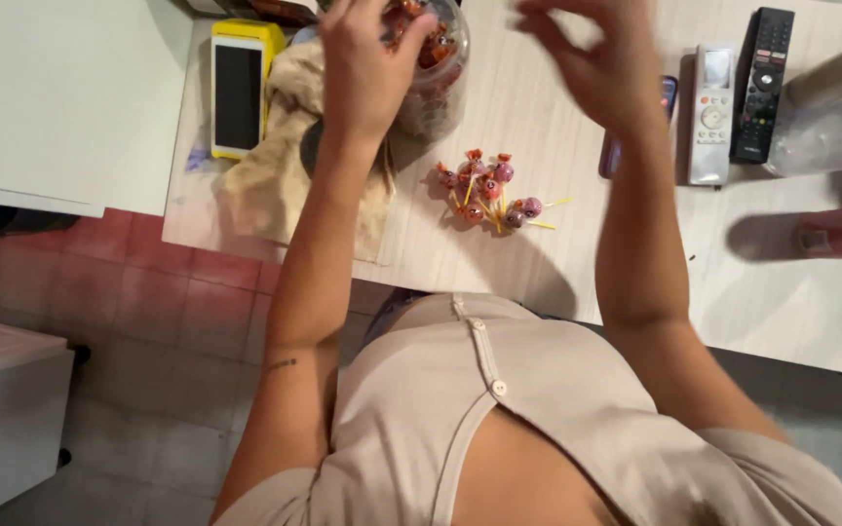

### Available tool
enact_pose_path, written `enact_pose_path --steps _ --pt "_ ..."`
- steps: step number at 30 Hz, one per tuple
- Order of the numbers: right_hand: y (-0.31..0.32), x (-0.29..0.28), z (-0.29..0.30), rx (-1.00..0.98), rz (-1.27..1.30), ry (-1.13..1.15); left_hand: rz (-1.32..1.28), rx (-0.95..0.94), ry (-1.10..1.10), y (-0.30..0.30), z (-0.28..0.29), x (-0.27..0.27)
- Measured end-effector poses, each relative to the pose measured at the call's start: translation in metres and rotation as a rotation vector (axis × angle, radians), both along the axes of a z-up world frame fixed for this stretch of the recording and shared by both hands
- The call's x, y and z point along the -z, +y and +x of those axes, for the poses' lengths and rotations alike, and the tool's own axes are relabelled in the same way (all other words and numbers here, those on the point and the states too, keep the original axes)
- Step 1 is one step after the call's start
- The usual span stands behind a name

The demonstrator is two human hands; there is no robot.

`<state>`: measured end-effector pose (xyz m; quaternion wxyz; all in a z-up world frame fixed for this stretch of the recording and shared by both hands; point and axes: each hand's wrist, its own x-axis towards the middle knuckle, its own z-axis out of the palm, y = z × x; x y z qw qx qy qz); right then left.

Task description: Sorting lollipops and packing small merchandise boxes into a larger container on a counter.

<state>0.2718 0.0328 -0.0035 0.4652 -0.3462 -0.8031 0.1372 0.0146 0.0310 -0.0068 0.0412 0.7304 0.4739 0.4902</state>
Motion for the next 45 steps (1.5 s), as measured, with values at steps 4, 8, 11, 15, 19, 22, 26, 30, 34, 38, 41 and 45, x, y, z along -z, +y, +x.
enact_pose_path --steps 4,8,11,15,19,22,26,30,34,38,41,45 --pt "-0.068 0.03 0.054 0.117 -0.141 0.063 0.031 -0.074 0.039 0.02 0.004 0.019" --pt "-0.131 0.086 0.084 0.373 -0.375 0.088 -0.159 0.015 0.056 0.035 0.012 0.034" --pt "-0.169 0.091 0.085 0.423 -0.524 0.122 -0.357 0.1 0.187 0.045 0.016 0.032" --pt "-0.195 0.109 0.09 0.493 -0.654 0.114 -0.842 0.223 0.555 0.056 0.018 0.009" --pt "-0.183 0.135 0.08 0.485 -0.642 0.054 -0.952 0.164 0.563 0.046 0.01 0.012" --pt "-0.163 0.128 0.06 0.26 -0.46 -0.071 -0.369 -0.06 0.439 0.017 0.012 0.023" --pt "-0.142 0.143 0.043 0.099 -0.344 -0.511 -0.002 0.018 0.293 -0.048 0.05 0.038" --pt "-0.132 0.13 0.027 0.117 -0.336 -0.698 -0.465 0.23 0.344 -0.074 0.063 0.134" --pt "-0.132 0.15 0.023 0.125 -0.242 -0.714 -0.551 0.167 0.409 -0.063 0.067 0.17" --pt "-0.127 0.172 0.031 0.171 -0.306 -0.725 -0.575 0.123 0.49 -0.047 0.077 0.169" --pt "-0.133 0.164 0.039 0.188 -0.521 -0.64 -0.689 0.139 0.495 -0.041 0.088 0.178" --pt "-0.135 0.159 0.05 0.26 -0.74 -0.484 -0.658 0.129 0.546 -0.037 0.091 0.173"
